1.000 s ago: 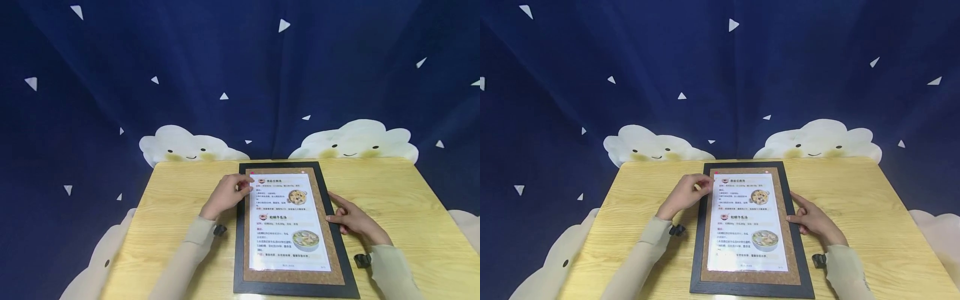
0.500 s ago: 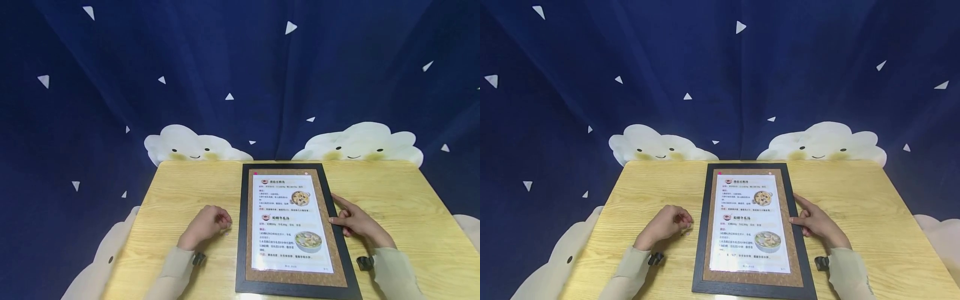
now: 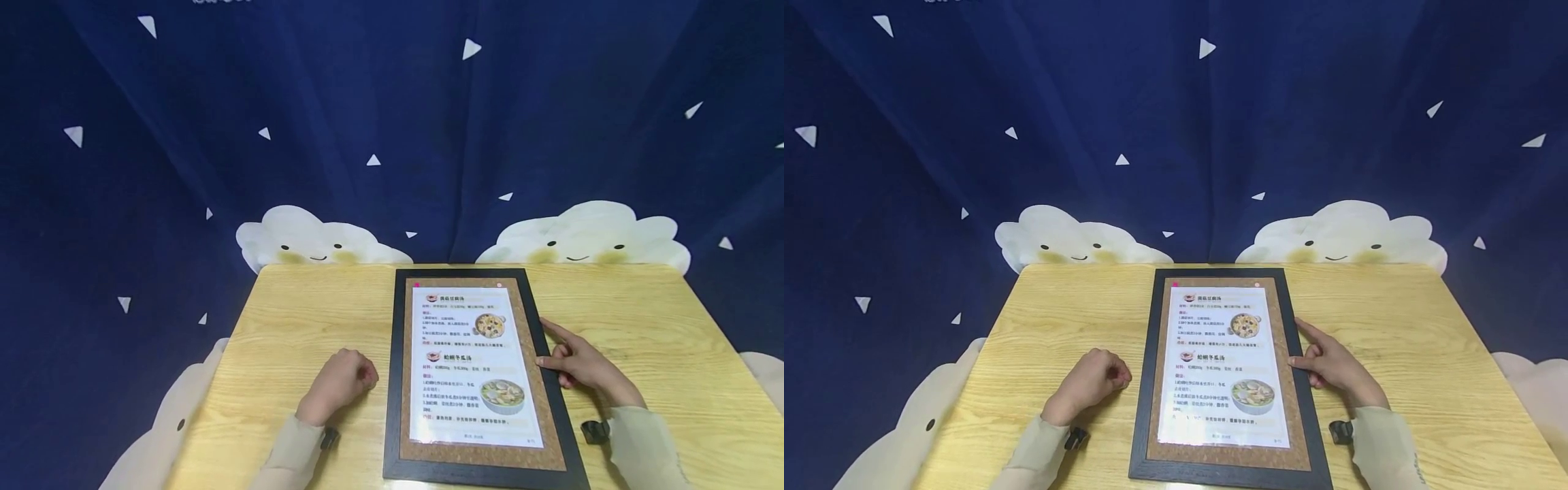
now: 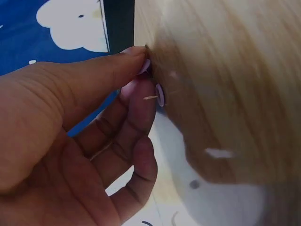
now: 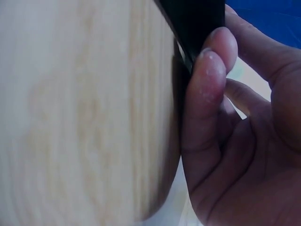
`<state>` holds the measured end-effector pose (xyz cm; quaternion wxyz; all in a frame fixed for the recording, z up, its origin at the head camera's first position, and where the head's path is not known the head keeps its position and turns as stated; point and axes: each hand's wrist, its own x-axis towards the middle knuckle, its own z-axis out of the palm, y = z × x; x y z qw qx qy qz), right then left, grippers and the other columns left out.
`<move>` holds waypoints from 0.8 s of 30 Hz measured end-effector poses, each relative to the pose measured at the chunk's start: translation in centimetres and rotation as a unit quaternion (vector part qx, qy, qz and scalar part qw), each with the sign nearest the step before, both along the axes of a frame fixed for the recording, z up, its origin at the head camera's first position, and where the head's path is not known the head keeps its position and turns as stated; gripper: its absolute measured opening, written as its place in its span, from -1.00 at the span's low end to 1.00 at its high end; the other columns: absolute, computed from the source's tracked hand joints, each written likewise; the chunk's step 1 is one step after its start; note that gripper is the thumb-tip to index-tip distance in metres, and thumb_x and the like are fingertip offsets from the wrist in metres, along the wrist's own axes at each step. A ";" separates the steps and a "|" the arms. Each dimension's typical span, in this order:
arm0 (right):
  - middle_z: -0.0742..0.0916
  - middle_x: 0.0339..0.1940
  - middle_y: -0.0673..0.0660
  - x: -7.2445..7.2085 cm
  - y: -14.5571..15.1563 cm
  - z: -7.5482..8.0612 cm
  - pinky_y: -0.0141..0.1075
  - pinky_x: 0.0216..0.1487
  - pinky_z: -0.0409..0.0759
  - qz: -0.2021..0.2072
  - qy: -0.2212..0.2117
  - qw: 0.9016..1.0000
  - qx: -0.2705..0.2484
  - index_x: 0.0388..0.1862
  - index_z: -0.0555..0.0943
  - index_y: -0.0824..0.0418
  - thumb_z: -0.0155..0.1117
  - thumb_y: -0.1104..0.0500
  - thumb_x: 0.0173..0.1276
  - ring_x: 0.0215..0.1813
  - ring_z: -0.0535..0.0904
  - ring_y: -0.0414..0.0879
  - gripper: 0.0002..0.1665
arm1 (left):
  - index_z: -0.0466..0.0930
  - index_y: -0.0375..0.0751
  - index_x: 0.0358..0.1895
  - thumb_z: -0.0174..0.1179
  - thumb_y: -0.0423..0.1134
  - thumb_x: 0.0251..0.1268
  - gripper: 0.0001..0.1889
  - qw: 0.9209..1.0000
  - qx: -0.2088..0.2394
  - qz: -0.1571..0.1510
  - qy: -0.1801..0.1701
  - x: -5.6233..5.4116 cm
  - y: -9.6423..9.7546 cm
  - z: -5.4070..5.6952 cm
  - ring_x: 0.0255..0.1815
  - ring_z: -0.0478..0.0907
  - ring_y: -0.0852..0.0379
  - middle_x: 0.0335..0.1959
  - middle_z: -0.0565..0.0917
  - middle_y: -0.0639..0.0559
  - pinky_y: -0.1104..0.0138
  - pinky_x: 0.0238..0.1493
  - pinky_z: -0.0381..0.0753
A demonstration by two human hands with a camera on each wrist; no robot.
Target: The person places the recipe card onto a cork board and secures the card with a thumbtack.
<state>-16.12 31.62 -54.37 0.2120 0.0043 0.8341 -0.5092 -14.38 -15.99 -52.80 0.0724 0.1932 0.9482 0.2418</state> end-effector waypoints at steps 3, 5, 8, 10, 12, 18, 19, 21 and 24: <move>0.50 -0.56 -0.01 0.0 -0.1 -0.1 -0.34 -0.60 0.54 0.005 0.002 1.000 -0.002 0.74 -0.15 0.23 0.44 0.15 0.42 -0.67 0.49 -0.24 0.19 | 0.81 0.01 -0.42 0.45 -0.35 0.18 -0.88 1.000 -0.008 0.001 0.004 0.1 0.0 0.0 -0.41 0.57 0.33 -0.45 0.78 0.21 0.38 -0.22 0.61; 0.50 -0.56 -0.01 0.0 -0.1 -0.1 -0.34 -0.59 0.54 0.001 -0.001 1.000 0.000 0.74 -0.14 0.22 0.45 0.15 0.41 -0.67 0.50 -0.23 0.20 | 0.81 0.00 -0.42 0.48 -0.35 0.15 -0.88 1.000 -0.010 0.002 0.005 0.2 0.0 0.0 -0.41 0.57 0.33 -0.45 0.78 0.20 0.37 -0.22 0.61; 0.50 -0.57 -0.02 0.1 -0.2 0.0 -0.34 -0.60 0.53 0.001 -0.002 1.000 0.000 0.74 -0.15 0.23 0.44 0.16 0.42 -0.67 0.50 -0.22 0.19 | 0.80 -0.03 -0.42 0.52 -0.38 0.08 -0.87 1.000 -0.006 0.004 0.005 0.3 0.1 0.2 -0.43 0.59 0.33 -0.45 0.79 0.19 0.37 -0.24 0.63; 0.49 -0.57 -0.01 0.1 -0.2 0.1 -0.34 -0.60 0.53 -0.003 -0.005 1.000 0.000 0.74 -0.14 0.22 0.44 0.16 0.42 -0.68 0.50 -0.22 0.19 | 0.80 -0.05 -0.43 0.54 -0.39 0.03 -0.86 1.000 -0.005 0.006 0.004 0.3 0.1 0.4 -0.44 0.59 0.33 -0.46 0.78 0.19 0.36 -0.24 0.64; 0.49 -0.56 -0.01 0.1 -0.2 0.2 -0.34 -0.60 0.52 -0.003 -0.003 1.000 0.001 0.74 -0.14 0.23 0.44 0.17 0.42 -0.67 0.50 -0.22 0.18 | 0.80 -0.07 -0.43 0.54 -0.42 0.01 -0.85 1.000 -0.006 0.009 0.008 0.3 0.2 0.6 -0.44 0.60 0.32 -0.47 0.79 0.17 0.37 -0.25 0.65; 0.50 -0.56 0.00 0.2 -0.3 0.2 -0.34 -0.60 0.52 -0.003 0.000 1.000 0.005 0.74 -0.13 0.25 0.44 0.18 0.42 -0.67 0.50 -0.22 0.18 | 0.77 -0.10 -0.51 0.57 -0.36 0.02 -0.86 0.999 -0.014 0.035 0.008 0.3 0.2 1.1 -0.50 0.54 0.30 -0.52 0.76 0.13 0.39 -0.35 0.60; 0.50 -0.56 0.00 0.2 -0.3 0.2 -0.34 -0.60 0.52 -0.003 0.000 1.000 0.006 0.74 -0.13 0.25 0.43 0.17 0.42 -0.67 0.50 -0.22 0.18 | 0.76 -0.09 -0.53 0.57 -0.35 0.03 -0.85 0.999 -0.013 0.037 0.006 0.3 0.2 1.1 -0.51 0.52 0.30 -0.53 0.75 0.14 0.39 -0.36 0.59; 0.50 -0.56 0.00 0.2 -0.3 0.1 -0.34 -0.60 0.51 -0.003 0.000 1.000 0.004 0.74 -0.14 0.25 0.43 0.18 0.42 -0.67 0.50 -0.22 0.18 | 0.75 -0.08 -0.56 0.55 -0.35 0.06 -0.83 0.999 -0.013 0.038 -0.002 0.2 0.2 1.2 -0.54 0.48 0.31 -0.55 0.74 0.16 0.41 -0.38 0.55; 0.51 -0.56 0.00 0.1 -0.2 0.1 -0.34 -0.60 0.51 -0.001 0.002 1.000 0.000 0.74 -0.14 0.26 0.43 0.18 0.42 -0.67 0.51 -0.22 0.18 | 0.74 -0.04 -0.58 0.54 -0.33 0.10 -0.81 0.999 -0.019 0.030 -0.002 0.0 0.3 1.2 -0.56 0.45 0.33 -0.57 0.73 0.20 0.42 -0.39 0.53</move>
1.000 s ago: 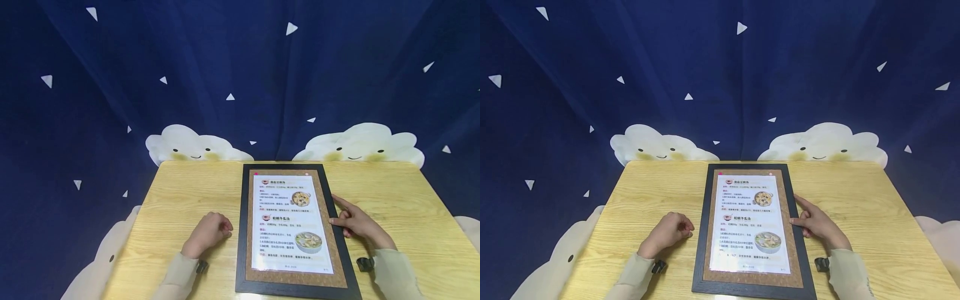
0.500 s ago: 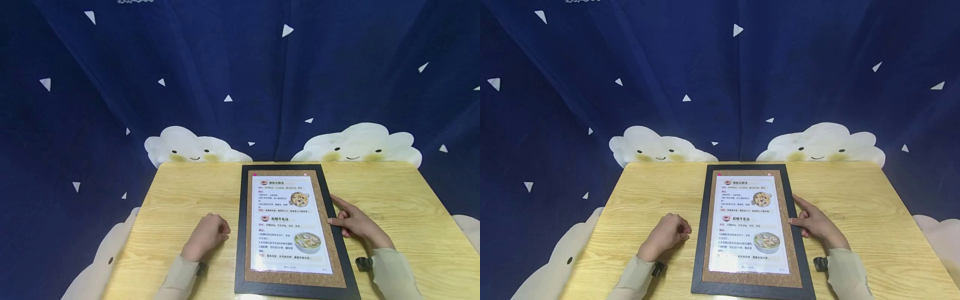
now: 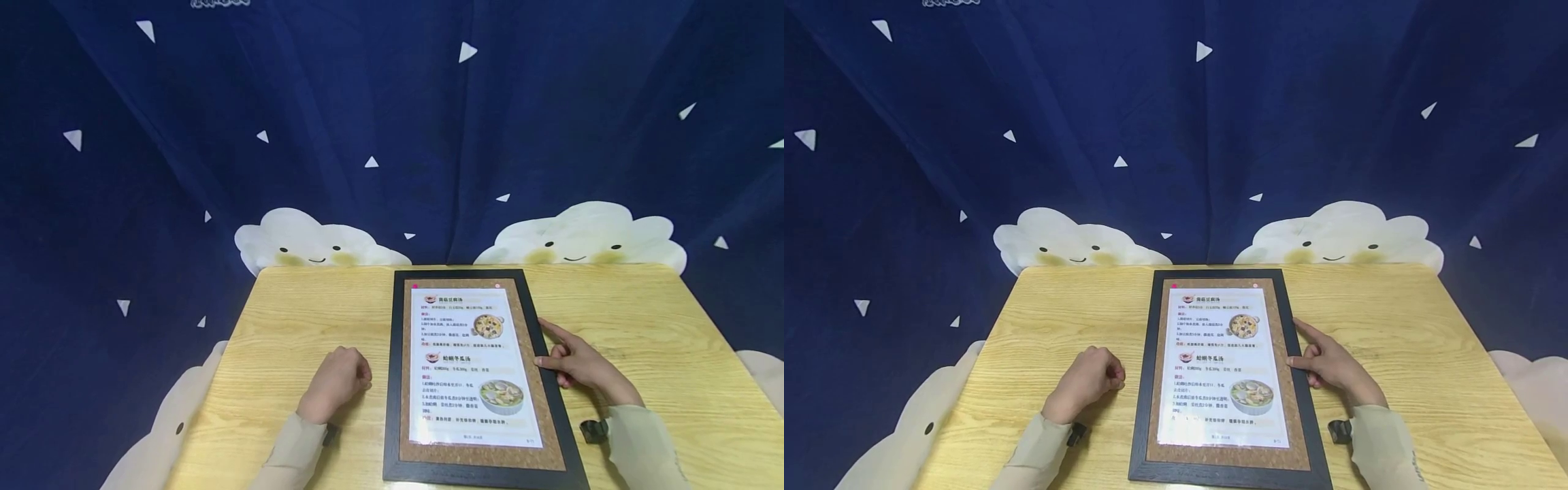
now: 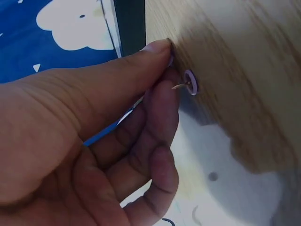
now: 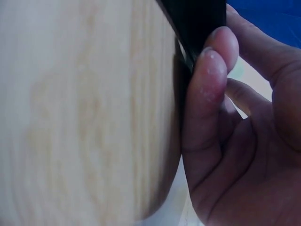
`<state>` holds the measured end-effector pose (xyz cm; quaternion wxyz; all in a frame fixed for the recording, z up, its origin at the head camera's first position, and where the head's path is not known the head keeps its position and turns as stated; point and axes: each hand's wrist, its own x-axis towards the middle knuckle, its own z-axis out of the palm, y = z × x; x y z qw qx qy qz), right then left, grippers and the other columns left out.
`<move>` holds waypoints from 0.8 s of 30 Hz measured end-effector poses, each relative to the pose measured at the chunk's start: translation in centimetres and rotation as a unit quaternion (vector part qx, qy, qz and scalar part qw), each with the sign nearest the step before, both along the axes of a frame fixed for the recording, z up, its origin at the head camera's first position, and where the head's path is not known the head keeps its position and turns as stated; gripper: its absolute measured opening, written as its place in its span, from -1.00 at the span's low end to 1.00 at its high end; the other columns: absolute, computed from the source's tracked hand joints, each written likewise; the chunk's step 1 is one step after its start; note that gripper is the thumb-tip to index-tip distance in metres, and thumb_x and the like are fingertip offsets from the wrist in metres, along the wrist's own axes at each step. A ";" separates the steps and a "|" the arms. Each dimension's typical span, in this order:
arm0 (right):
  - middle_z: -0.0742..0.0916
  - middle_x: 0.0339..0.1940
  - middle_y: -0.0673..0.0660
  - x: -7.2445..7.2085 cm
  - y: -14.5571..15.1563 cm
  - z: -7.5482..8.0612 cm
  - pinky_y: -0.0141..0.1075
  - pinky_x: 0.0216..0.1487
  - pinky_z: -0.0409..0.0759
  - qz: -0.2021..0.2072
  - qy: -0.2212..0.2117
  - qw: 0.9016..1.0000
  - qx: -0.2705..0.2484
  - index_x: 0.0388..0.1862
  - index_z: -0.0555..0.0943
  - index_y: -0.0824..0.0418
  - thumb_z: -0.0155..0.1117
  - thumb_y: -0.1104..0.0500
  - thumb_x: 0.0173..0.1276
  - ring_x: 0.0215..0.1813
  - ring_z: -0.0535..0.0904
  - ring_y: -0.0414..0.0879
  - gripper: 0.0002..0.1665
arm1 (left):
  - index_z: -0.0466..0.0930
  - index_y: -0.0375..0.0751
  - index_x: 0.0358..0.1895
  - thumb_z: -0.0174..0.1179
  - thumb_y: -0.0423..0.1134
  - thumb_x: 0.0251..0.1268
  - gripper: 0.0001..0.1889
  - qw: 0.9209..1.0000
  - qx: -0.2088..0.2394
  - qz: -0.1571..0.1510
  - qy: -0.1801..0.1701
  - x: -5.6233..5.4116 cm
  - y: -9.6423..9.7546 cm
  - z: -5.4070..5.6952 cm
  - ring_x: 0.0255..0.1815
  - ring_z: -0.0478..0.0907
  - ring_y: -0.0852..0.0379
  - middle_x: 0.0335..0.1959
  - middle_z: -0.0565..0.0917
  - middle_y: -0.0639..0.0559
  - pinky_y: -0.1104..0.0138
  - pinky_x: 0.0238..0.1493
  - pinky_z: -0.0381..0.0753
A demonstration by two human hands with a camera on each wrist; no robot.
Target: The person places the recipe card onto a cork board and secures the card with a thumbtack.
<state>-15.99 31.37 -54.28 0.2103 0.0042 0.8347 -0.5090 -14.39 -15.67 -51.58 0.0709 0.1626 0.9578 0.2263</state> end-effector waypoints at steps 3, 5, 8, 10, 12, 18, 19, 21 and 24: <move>0.51 -0.57 0.00 0.0 0.0 0.0 -0.34 -0.61 0.51 0.002 0.002 1.000 -0.004 0.74 -0.14 0.26 0.43 0.18 0.42 -0.68 0.51 -0.23 0.18 | 0.76 -0.01 -0.55 0.51 -0.29 0.15 -0.82 1.000 0.011 -0.017 0.004 0.0 0.2 0.1 -0.54 0.45 0.36 -0.57 0.73 0.24 0.41 -0.33 0.53; 0.52 -0.57 0.01 0.0 0.0 0.0 -0.34 -0.61 0.52 0.003 0.004 1.000 -0.005 0.73 -0.14 0.26 0.43 0.19 0.42 -0.68 0.51 -0.23 0.18 | 0.76 -0.01 -0.52 0.49 -0.26 0.19 -0.84 0.999 0.030 -0.035 0.006 0.0 0.7 0.3 -0.53 0.45 0.38 -0.56 0.72 0.25 0.41 -0.29 0.54; 0.51 -0.58 0.01 0.0 0.0 0.1 -0.35 -0.62 0.52 0.005 0.006 1.000 -0.006 0.73 -0.14 0.27 0.43 0.20 0.42 -0.69 0.51 -0.23 0.17 | 0.78 -0.06 -0.47 0.45 -0.27 0.25 -0.87 0.995 0.071 -0.064 -0.010 0.3 1.7 0.6 -0.51 0.48 0.42 -0.53 0.74 0.22 0.45 -0.28 0.57; 0.52 -0.58 0.01 0.0 0.0 0.1 -0.35 -0.62 0.51 0.007 0.006 1.000 -0.005 0.73 -0.14 0.27 0.43 0.20 0.42 -0.69 0.51 -0.23 0.17 | 0.79 -0.12 -0.43 0.43 -0.32 0.28 -0.89 0.992 0.095 -0.083 -0.027 0.8 2.6 0.6 -0.52 0.49 0.45 -0.51 0.75 0.18 0.49 -0.32 0.58; 0.51 -0.57 0.01 0.0 0.0 0.0 -0.34 -0.61 0.52 0.008 0.005 1.000 -0.006 0.73 -0.14 0.27 0.43 0.19 0.42 -0.69 0.51 -0.23 0.17 | 0.80 -0.14 -0.41 0.40 -0.34 0.30 -0.89 0.988 0.109 -0.091 -0.055 1.5 3.6 0.7 -0.55 0.49 0.45 -0.51 0.75 0.18 0.51 -0.36 0.56; 0.51 -0.58 0.01 0.0 0.0 -0.1 -0.35 -0.61 0.51 0.006 0.004 1.000 0.001 0.73 -0.14 0.27 0.43 0.19 0.41 -0.69 0.51 -0.23 0.18 | 0.83 -0.14 -0.41 0.40 -0.41 0.27 -0.87 0.982 0.078 -0.143 -0.097 3.8 6.4 1.2 -0.65 0.37 0.47 -0.56 0.72 0.21 0.58 -0.53 0.43; 0.51 -0.58 0.01 0.0 0.1 -0.1 -0.35 -0.61 0.51 0.006 0.005 1.000 0.002 0.73 -0.13 0.27 0.43 0.19 0.41 -0.69 0.52 -0.23 0.18 | 0.83 -0.12 -0.43 0.41 -0.41 0.25 -0.87 0.981 0.065 -0.155 -0.098 4.0 6.8 1.3 -0.67 0.34 0.48 -0.58 0.72 0.22 0.59 -0.56 0.40; 0.52 -0.58 0.01 0.0 0.1 -0.1 -0.35 -0.61 0.51 0.007 0.005 1.000 0.001 0.73 -0.13 0.27 0.43 0.20 0.41 -0.69 0.52 -0.23 0.18 | 0.84 -0.08 -0.45 0.45 -0.39 0.23 -0.86 0.979 0.040 -0.177 -0.098 4.4 7.3 1.4 -0.72 0.28 0.49 -0.63 0.68 0.26 0.61 -0.61 0.34; 0.52 -0.58 0.01 0.0 0.1 -0.1 -0.34 -0.61 0.52 0.008 0.006 1.000 -0.001 0.73 -0.13 0.27 0.44 0.19 0.41 -0.68 0.52 -0.22 0.18 | 0.83 -0.02 -0.50 0.46 -0.42 0.17 -0.82 0.976 0.010 -0.194 -0.103 4.8 7.8 1.6 -0.75 0.24 0.49 -0.70 0.60 0.31 0.60 -0.66 0.31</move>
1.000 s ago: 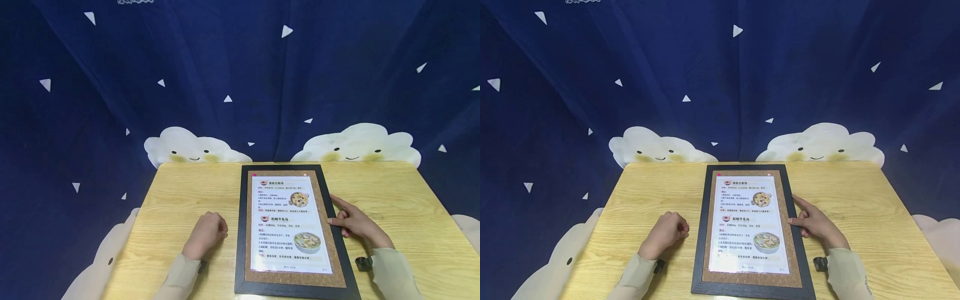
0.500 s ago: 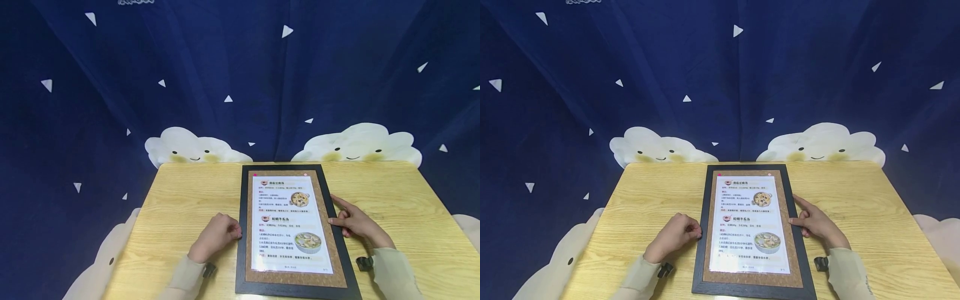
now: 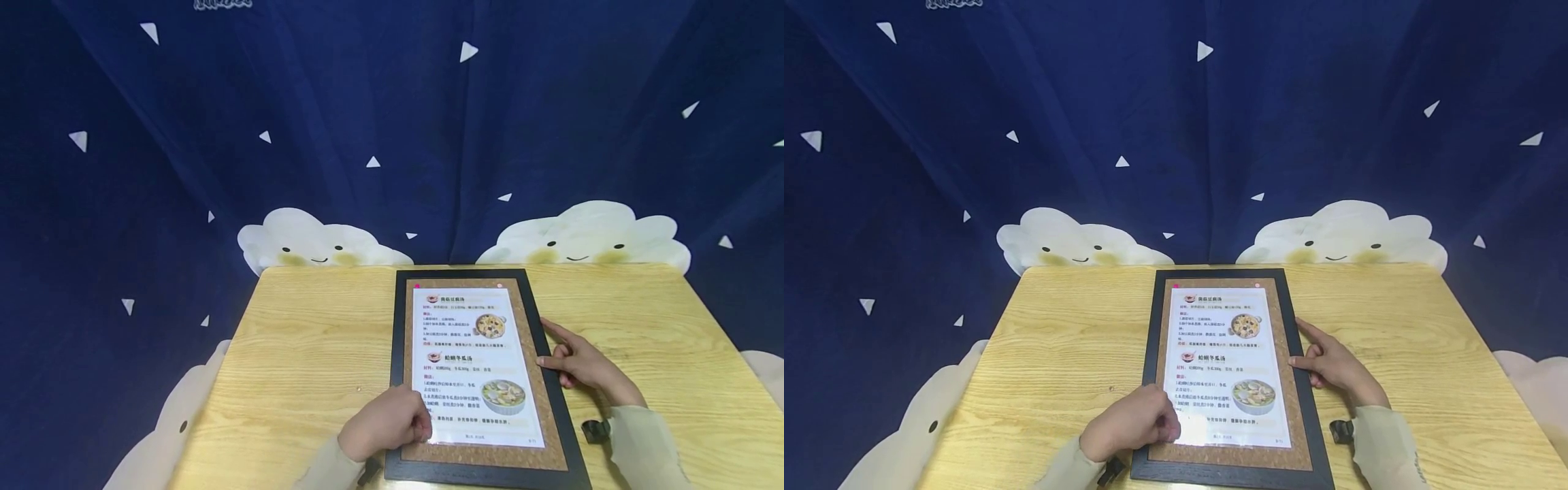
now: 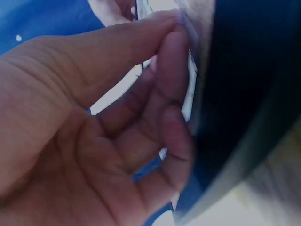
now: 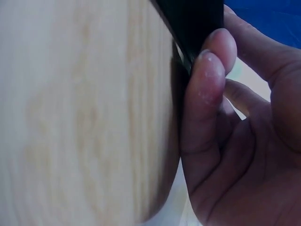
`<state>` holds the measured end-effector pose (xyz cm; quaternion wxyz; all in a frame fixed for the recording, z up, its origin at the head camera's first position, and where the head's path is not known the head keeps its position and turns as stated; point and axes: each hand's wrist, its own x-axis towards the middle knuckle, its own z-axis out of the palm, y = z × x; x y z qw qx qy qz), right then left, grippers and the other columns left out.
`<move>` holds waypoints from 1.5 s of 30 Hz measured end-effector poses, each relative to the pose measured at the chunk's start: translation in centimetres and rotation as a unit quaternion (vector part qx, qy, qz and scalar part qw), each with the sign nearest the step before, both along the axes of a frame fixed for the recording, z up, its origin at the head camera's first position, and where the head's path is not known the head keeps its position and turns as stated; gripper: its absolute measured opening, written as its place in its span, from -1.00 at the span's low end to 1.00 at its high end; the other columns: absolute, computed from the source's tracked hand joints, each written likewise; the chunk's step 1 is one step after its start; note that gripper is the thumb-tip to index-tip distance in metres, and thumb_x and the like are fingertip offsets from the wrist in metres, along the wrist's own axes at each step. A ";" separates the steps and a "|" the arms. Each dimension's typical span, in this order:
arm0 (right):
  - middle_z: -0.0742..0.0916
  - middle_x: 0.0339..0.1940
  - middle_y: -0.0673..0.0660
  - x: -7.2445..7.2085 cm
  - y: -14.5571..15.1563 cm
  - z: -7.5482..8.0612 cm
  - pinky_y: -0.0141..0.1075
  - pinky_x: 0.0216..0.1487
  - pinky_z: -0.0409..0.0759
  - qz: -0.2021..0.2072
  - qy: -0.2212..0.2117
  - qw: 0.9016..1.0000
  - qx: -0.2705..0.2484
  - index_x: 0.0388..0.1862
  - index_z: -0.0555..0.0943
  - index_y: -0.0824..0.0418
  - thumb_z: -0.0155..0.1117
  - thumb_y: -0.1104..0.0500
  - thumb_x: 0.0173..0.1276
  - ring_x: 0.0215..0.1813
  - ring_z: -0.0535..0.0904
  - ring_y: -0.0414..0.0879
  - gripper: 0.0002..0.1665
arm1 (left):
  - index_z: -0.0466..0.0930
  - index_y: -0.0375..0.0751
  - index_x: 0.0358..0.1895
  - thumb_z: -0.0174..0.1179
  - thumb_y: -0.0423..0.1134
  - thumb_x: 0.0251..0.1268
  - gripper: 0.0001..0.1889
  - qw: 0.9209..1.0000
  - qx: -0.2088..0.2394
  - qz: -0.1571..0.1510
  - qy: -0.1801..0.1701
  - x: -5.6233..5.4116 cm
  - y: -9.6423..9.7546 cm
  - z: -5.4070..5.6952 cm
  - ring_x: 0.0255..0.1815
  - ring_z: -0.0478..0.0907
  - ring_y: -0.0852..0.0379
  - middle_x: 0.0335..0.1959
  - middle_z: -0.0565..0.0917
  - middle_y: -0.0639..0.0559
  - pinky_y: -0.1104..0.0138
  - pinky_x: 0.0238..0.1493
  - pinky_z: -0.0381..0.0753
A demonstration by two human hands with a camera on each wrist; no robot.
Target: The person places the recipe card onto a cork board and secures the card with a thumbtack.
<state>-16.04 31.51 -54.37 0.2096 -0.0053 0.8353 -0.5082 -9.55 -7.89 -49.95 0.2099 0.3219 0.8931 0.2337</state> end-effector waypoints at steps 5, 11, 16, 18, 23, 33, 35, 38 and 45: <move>0.52 -0.57 0.01 0.0 0.0 -0.1 -0.34 -0.60 0.52 -0.003 -0.003 1.000 0.007 0.73 -0.13 0.27 0.43 0.18 0.42 -0.67 0.52 -0.22 0.18 | 0.79 0.03 -0.54 0.45 -0.50 0.08 -0.73 0.999 -0.037 -0.010 -0.011 0.3 0.5 0.3 -0.71 0.28 0.45 -0.71 0.54 0.35 0.59 -0.62 0.35; 0.51 -0.57 0.01 0.0 -0.1 -0.2 -0.35 -0.61 0.51 -0.007 -0.004 1.000 0.013 0.73 -0.13 0.27 0.44 0.18 0.42 -0.68 0.52 -0.21 0.18 | 0.78 0.06 -0.56 0.45 -0.51 0.06 -0.70 0.998 -0.056 -0.012 -0.023 0.1 0.7 0.3 -0.66 0.31 0.41 -0.71 0.53 0.38 0.58 -0.59 0.36; 0.51 -0.57 0.00 0.1 -0.1 -0.2 -0.35 -0.61 0.51 -0.006 -0.002 1.000 0.008 0.73 -0.13 0.28 0.44 0.17 0.42 -0.67 0.52 -0.22 0.18 | 0.76 0.05 -0.57 0.43 -0.52 0.08 -0.70 0.997 -0.067 0.006 -0.033 0.0 0.8 0.3 -0.67 0.32 0.38 -0.71 0.53 0.36 0.54 -0.60 0.36; 0.51 -0.57 -0.01 0.1 -0.1 -0.2 -0.34 -0.60 0.52 -0.005 -0.002 1.000 0.007 0.73 -0.14 0.27 0.43 0.17 0.42 -0.67 0.51 -0.22 0.18 | 0.76 0.05 -0.57 0.44 -0.51 0.08 -0.70 0.997 -0.071 0.011 -0.037 -0.1 0.9 0.3 -0.68 0.32 0.38 -0.72 0.52 0.35 0.54 -0.61 0.36; 0.51 -0.57 -0.01 0.1 0.0 -0.2 -0.35 -0.60 0.53 -0.006 -0.002 1.000 0.003 0.73 -0.14 0.27 0.43 0.18 0.42 -0.68 0.50 -0.22 0.18 | 0.75 0.02 -0.61 0.40 -0.58 0.02 -0.66 0.998 -0.053 0.023 -0.040 -0.2 0.9 0.4 -0.69 0.31 0.39 -0.73 0.55 0.36 0.54 -0.64 0.34; 0.52 -0.57 0.01 0.2 0.2 -0.2 -0.35 -0.60 0.51 -0.010 -0.005 1.000 0.010 0.73 -0.14 0.29 0.43 0.18 0.42 -0.67 0.51 -0.21 0.17 | 0.74 -0.02 -0.66 0.56 -0.48 -0.07 -0.72 0.997 -0.029 0.045 -0.060 -0.9 1.0 0.0 -0.71 0.34 0.40 -0.72 0.66 0.31 0.52 -0.66 0.30; 0.52 -0.57 0.01 0.2 0.2 -0.2 -0.34 -0.60 0.51 -0.009 -0.003 1.000 0.007 0.73 -0.14 0.29 0.43 0.18 0.42 -0.67 0.51 -0.21 0.17 | 0.74 -0.01 -0.66 0.55 -0.50 -0.05 -0.71 0.997 -0.031 0.041 -0.059 -0.9 1.0 0.1 -0.70 0.33 0.41 -0.71 0.67 0.32 0.53 -0.65 0.31; 0.53 -0.57 0.01 0.2 0.2 -0.2 -0.34 -0.60 0.52 -0.007 -0.001 1.000 0.005 0.73 -0.13 0.28 0.44 0.17 0.42 -0.67 0.51 -0.21 0.18 | 0.74 0.03 -0.64 0.49 -0.54 0.00 -0.68 0.997 -0.045 0.026 -0.053 -0.9 0.9 0.1 -0.67 0.33 0.42 -0.71 0.64 0.37 0.54 -0.60 0.34; 0.52 -0.57 0.00 0.0 0.0 -0.2 -0.35 -0.61 0.52 -0.008 0.001 1.000 0.011 0.73 -0.12 0.27 0.45 0.17 0.41 -0.68 0.52 -0.21 0.18 | 0.75 0.07 -0.60 0.45 -0.48 0.09 -0.70 0.997 -0.059 -0.009 -0.054 -0.9 0.6 0.2 -0.61 0.35 0.42 -0.69 0.57 0.40 0.55 -0.51 0.39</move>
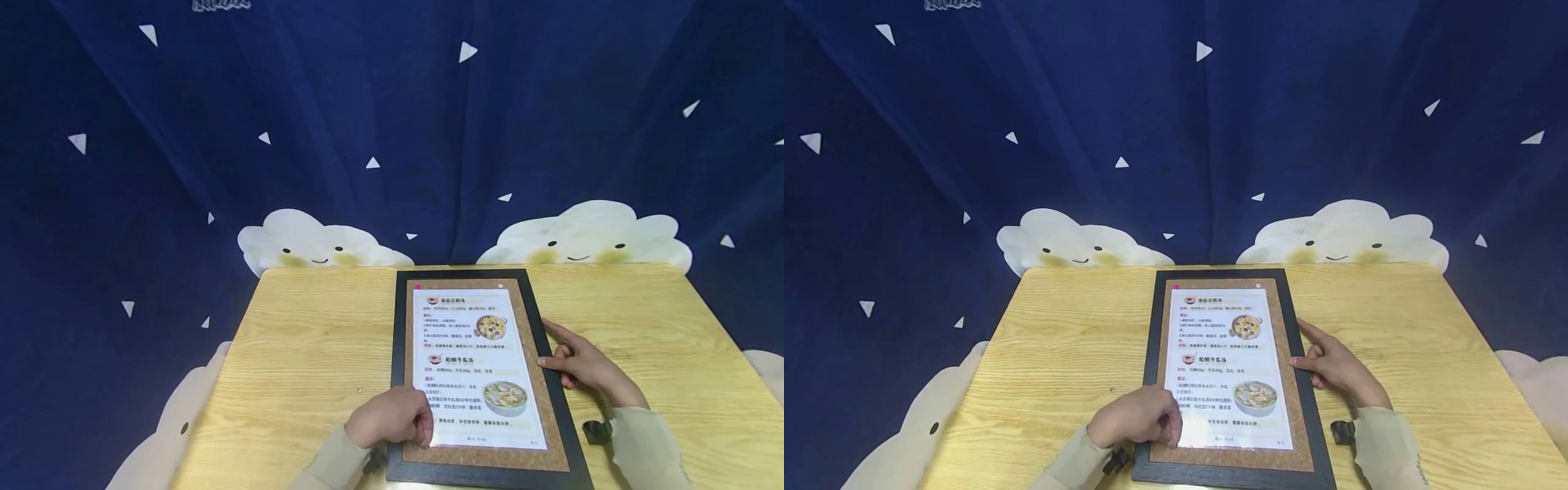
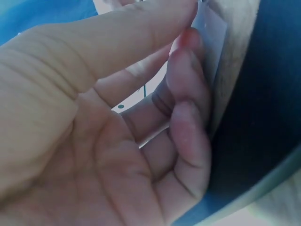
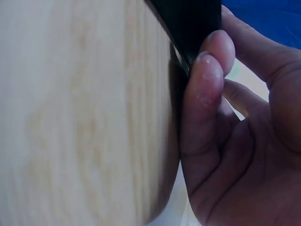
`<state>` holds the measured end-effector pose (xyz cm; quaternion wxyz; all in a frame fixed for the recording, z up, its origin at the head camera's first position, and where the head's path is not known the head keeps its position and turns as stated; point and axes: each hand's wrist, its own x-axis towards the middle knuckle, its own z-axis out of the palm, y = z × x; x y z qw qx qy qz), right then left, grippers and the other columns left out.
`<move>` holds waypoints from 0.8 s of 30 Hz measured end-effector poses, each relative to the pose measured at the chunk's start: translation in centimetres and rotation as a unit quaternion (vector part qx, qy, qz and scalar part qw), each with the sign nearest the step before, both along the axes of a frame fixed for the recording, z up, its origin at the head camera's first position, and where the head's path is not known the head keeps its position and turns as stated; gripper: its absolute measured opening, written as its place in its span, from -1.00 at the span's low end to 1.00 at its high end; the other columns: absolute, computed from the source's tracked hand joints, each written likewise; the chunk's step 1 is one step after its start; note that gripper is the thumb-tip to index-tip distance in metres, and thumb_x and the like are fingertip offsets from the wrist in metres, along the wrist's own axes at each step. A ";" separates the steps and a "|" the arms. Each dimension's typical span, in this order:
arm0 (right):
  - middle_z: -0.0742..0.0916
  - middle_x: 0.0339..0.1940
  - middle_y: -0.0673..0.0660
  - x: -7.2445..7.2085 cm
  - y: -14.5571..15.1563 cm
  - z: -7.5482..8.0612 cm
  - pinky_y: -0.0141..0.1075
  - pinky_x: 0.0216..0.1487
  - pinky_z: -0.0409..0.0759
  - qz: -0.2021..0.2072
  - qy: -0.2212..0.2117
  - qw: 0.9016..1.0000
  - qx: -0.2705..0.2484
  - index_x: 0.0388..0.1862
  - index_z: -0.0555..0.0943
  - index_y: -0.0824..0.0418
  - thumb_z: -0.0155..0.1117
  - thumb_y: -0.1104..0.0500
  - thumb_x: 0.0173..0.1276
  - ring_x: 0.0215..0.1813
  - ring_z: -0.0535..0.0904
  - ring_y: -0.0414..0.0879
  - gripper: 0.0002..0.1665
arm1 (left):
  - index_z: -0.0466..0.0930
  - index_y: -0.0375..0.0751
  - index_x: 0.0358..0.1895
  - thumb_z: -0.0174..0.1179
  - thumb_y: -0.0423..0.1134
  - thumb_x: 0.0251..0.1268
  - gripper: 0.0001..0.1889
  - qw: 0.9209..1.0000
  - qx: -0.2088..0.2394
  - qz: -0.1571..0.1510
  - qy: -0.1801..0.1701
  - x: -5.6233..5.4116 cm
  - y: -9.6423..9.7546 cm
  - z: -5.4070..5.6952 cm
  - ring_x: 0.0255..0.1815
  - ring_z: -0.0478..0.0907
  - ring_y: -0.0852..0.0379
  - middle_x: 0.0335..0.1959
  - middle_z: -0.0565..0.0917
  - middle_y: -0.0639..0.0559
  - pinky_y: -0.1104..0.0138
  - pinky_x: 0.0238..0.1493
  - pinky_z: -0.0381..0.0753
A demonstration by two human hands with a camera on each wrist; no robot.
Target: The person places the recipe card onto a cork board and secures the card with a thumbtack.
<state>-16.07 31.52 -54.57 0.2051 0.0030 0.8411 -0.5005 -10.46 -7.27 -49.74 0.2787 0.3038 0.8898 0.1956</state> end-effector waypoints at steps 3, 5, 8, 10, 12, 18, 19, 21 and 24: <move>0.52 -0.57 0.01 0.0 -0.1 0.1 -0.34 -0.61 0.51 0.003 0.004 1.000 0.000 0.73 -0.12 0.29 0.44 0.17 0.41 -0.68 0.52 -0.21 0.17 | 0.74 0.09 -0.59 0.49 -0.42 0.11 -0.72 1.000 -0.002 0.003 -0.016 0.1 -0.1 0.0 -0.60 0.37 0.40 -0.68 0.58 0.41 0.53 -0.47 0.42; 0.52 -0.57 0.02 0.1 -0.1 0.1 -0.34 -0.61 0.51 0.002 0.003 1.000 -0.002 0.73 -0.12 0.28 0.44 0.18 0.41 -0.68 0.51 -0.21 0.17 | 0.74 0.09 -0.59 0.48 -0.42 0.12 -0.71 1.000 -0.001 0.008 -0.025 0.1 0.0 0.0 -0.60 0.38 0.38 -0.68 0.58 0.40 0.52 -0.46 0.43; 0.52 -0.58 0.01 0.1 -0.2 0.1 -0.35 -0.61 0.51 0.001 0.003 1.000 -0.001 0.73 -0.12 0.29 0.44 0.19 0.41 -0.68 0.51 -0.21 0.17 | 0.71 0.09 -0.60 0.44 -0.49 0.09 -0.68 1.000 -0.006 0.016 -0.018 0.1 0.0 -0.1 -0.60 0.37 0.37 -0.70 0.54 0.37 0.50 -0.48 0.40; 0.52 -0.58 0.01 0.1 -0.4 0.1 -0.35 -0.61 0.51 0.000 0.003 1.000 0.000 0.73 -0.12 0.29 0.44 0.19 0.41 -0.68 0.52 -0.22 0.17 | 0.70 0.08 -0.62 0.44 -0.50 0.04 -0.68 1.000 -0.013 0.021 -0.010 0.1 0.1 -0.1 -0.59 0.36 0.36 -0.71 0.51 0.34 0.49 -0.49 0.37; 0.52 -0.58 0.00 0.1 -0.5 0.0 -0.35 -0.61 0.51 -0.001 0.002 1.000 0.001 0.72 -0.11 0.29 0.44 0.19 0.41 -0.68 0.52 -0.23 0.17 | 0.68 0.08 -0.63 0.46 -0.48 0.00 -0.69 0.999 -0.020 0.026 -0.003 0.2 0.1 -0.1 -0.59 0.35 0.35 -0.72 0.49 0.32 0.48 -0.50 0.35; 0.53 -0.58 0.00 0.1 -0.5 -0.1 -0.36 -0.61 0.51 0.000 0.002 1.000 0.002 0.72 -0.11 0.29 0.44 0.19 0.41 -0.68 0.52 -0.22 0.17 | 0.68 0.08 -0.61 0.46 -0.43 0.06 -0.72 0.999 -0.029 0.023 -0.017 0.2 0.0 0.3 -0.58 0.35 0.34 -0.70 0.48 0.31 0.47 -0.48 0.34; 0.53 -0.58 0.00 0.1 -0.5 -0.1 -0.36 -0.61 0.51 0.000 0.002 1.000 0.003 0.72 -0.11 0.29 0.44 0.19 0.41 -0.68 0.52 -0.22 0.17 | 0.68 0.07 -0.60 0.45 -0.43 0.08 -0.72 0.999 -0.028 0.022 -0.021 0.2 0.0 0.4 -0.58 0.35 0.34 -0.70 0.49 0.31 0.47 -0.48 0.34; 0.53 -0.58 0.00 0.1 -0.5 -0.1 -0.35 -0.61 0.51 0.001 0.002 1.000 0.003 0.72 -0.11 0.29 0.44 0.19 0.41 -0.68 0.52 -0.22 0.16 | 0.68 0.07 -0.59 0.45 -0.42 0.11 -0.72 0.999 -0.029 0.020 -0.029 0.2 -0.1 0.5 -0.58 0.35 0.34 -0.69 0.49 0.30 0.47 -0.48 0.35; 0.53 -0.58 0.00 0.2 -0.4 0.0 -0.35 -0.61 0.51 0.000 0.001 1.000 0.003 0.73 -0.12 0.29 0.44 0.19 0.41 -0.68 0.52 -0.22 0.16 | 0.68 0.07 -0.58 0.49 -0.35 0.12 -0.75 0.999 -0.031 0.009 -0.034 0.3 0.0 0.7 -0.56 0.35 0.34 -0.67 0.49 0.30 0.47 -0.46 0.34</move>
